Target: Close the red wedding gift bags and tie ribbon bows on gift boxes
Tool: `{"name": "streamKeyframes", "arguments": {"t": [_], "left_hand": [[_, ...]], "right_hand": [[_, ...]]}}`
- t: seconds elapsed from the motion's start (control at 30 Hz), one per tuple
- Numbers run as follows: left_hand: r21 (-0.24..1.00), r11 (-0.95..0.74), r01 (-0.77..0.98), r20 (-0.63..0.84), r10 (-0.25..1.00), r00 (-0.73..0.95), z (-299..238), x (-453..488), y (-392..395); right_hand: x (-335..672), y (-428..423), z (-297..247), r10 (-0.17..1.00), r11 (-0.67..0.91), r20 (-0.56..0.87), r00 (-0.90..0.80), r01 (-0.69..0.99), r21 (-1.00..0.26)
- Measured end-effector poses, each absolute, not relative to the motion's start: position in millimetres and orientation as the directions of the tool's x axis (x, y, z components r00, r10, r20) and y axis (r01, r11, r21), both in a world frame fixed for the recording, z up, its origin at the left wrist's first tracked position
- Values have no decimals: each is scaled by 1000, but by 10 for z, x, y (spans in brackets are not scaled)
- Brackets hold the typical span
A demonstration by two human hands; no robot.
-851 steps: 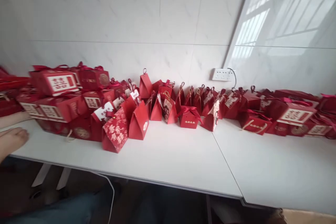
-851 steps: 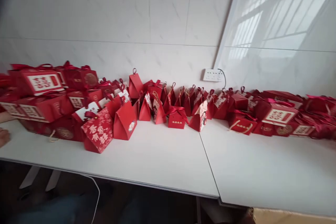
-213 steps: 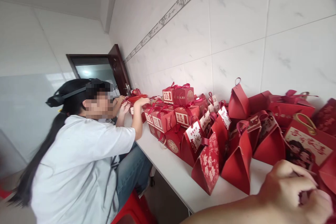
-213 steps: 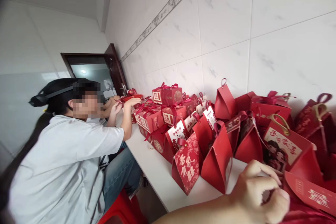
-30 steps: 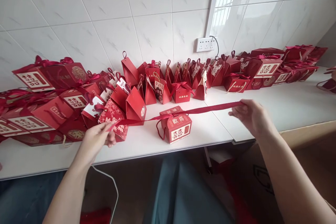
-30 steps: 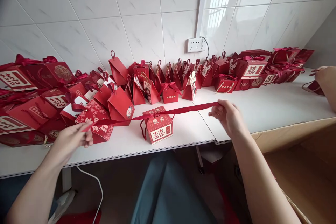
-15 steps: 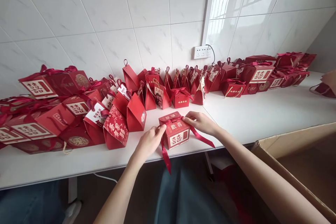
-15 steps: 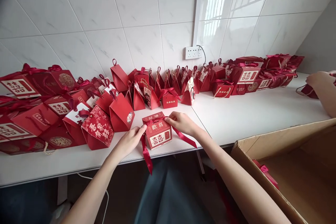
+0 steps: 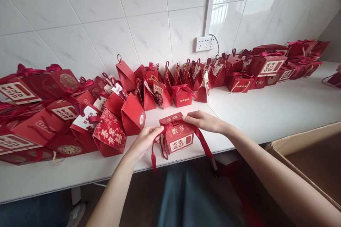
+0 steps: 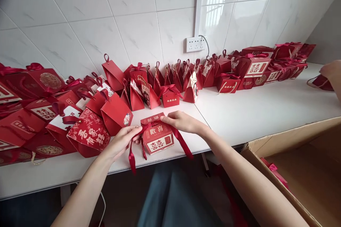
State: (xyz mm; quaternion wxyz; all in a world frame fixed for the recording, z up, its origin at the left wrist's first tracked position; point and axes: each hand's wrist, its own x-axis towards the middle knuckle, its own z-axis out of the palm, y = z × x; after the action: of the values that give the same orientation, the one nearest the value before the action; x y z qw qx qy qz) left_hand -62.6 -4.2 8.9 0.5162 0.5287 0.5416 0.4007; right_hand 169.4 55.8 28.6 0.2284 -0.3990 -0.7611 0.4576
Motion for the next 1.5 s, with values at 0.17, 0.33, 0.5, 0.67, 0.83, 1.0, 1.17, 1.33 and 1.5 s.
{"name": "streamKeyframes", "arguments": {"t": [0.17,0.33,0.5,0.67,0.83,1.0,1.17,1.33,1.5], "left_hand": [[979,191,69,-198,973,121,31,-696,36],[966,256,32,-257,946,200,39,-784,49],[951,306,30,-302,913,275,69,-811,30],[923,383,-39,-360,894,267,-11,-805,-12],[897,438,-62,-405,869,286,-92,-827,-52],[882,472,-16,-447,845,295,-82,-850,-56],[875,484,-16,-461,842,282,-64,-870,-43],[850,525,-45,-478,805,352,-56,-910,-40],[879,476,-28,-442,836,326,-45,-882,-67]], "right_hand": [[1711,635,216,731,76,-106,-674,235,-969],[1737,641,261,688,7,-157,-709,223,-975],[1779,638,207,651,-20,-181,-737,222,-975],[1784,641,132,661,-31,-157,-733,183,-983],[1828,654,154,639,-22,-239,-731,293,-956],[1870,703,117,558,-58,-297,-775,320,-945],[1881,651,92,544,-174,-283,-790,224,-959],[1868,563,160,579,-223,-320,-750,232,-947],[1862,579,131,586,-232,-323,-743,229,-946]]}}
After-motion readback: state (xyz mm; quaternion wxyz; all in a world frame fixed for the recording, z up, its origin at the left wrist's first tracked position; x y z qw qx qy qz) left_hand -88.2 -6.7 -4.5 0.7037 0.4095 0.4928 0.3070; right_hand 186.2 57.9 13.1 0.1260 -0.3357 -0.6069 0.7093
